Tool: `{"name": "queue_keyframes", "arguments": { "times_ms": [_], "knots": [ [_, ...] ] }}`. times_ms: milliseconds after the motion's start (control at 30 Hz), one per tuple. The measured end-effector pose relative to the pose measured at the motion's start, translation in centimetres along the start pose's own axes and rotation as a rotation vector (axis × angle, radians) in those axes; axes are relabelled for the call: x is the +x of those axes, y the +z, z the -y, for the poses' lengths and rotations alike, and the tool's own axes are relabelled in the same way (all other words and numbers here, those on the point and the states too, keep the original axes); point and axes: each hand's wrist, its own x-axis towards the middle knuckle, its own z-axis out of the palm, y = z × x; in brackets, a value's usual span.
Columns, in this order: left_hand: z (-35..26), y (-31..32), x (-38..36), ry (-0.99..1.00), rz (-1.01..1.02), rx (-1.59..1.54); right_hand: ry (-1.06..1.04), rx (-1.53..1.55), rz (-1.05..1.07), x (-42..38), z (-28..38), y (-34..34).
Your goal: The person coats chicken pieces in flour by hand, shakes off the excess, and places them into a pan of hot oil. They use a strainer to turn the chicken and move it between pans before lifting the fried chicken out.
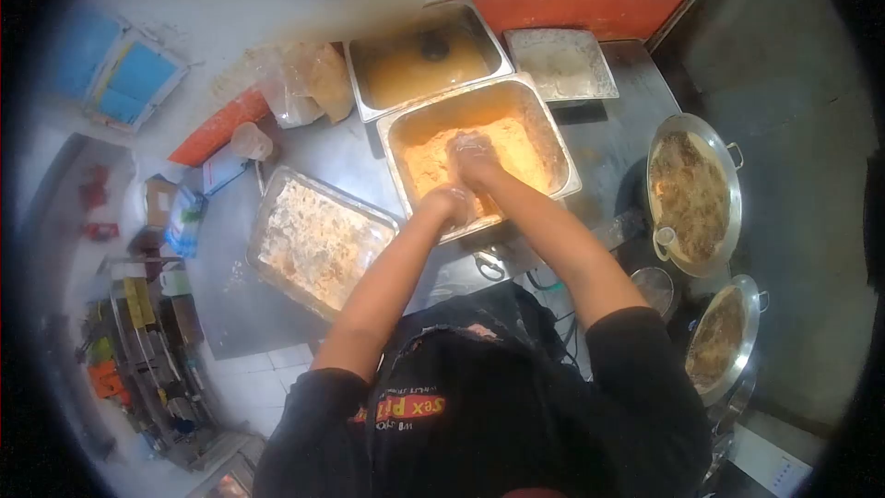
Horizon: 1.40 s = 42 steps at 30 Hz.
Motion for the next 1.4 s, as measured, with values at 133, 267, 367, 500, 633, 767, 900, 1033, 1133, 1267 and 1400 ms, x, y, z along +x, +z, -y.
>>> {"name": "queue_keyframes", "arguments": {
  "times_ms": [133, 267, 367, 500, 633, 767, 900, 1033, 1133, 1267, 1400],
  "knots": [
    [-6.5, -5.0, -3.9, 0.037, 0.141, 0.311, 0.141, 1.154, -0.383, 1.8, -4.4, 7.1],
    [-2.1, -3.0, -1.3, 0.492, -0.215, 0.558, 0.245, 0.996, -0.206, -2.2, -5.6, -3.2],
    [-5.0, -3.9, -2.8, 0.117, -0.102, 0.357, 0.436, 0.623, -0.115, -3.4, -10.0, -1.5],
    [-0.1, -0.7, 0.5, 0.711, -0.091, 0.995, 0.254, 0.494, 0.137, -3.1, -13.8, 3.7],
    [-5.0, -2.7, -2.4, 0.238, 0.002, 0.405, 0.440, 0.595, 0.013, -4.8, -10.0, -0.1],
    [-6.9, -4.5, -2.6, -0.183, -0.298, 0.084, 0.518, 1.000, 0.180, -4.5, -9.9, -1.7],
    [-6.0, -5.9, -3.7, -0.047, -0.537, 0.090, 0.285, 0.796, 0.134, -3.7, -10.5, 1.4],
    [-4.8, -7.1, -3.1, 0.103, -0.717, 0.051, 0.431, 0.895, 0.042, -5.2, -7.0, -4.1],
    [-4.8, -8.2, -3.0, 0.150, -0.794, -0.038, 0.428, 0.891, -0.003, -5.1, -7.5, -4.5],
    [-4.3, -8.9, -2.8, 0.206, -0.887, -0.050, 0.436, 0.926, -0.037, -5.0, -8.3, -3.6],
    [-8.9, -10.1, -4.6, 0.010, -0.770, -0.065, 0.589, 0.769, -0.222, -4.5, -6.5, -4.3]
  ]
}}
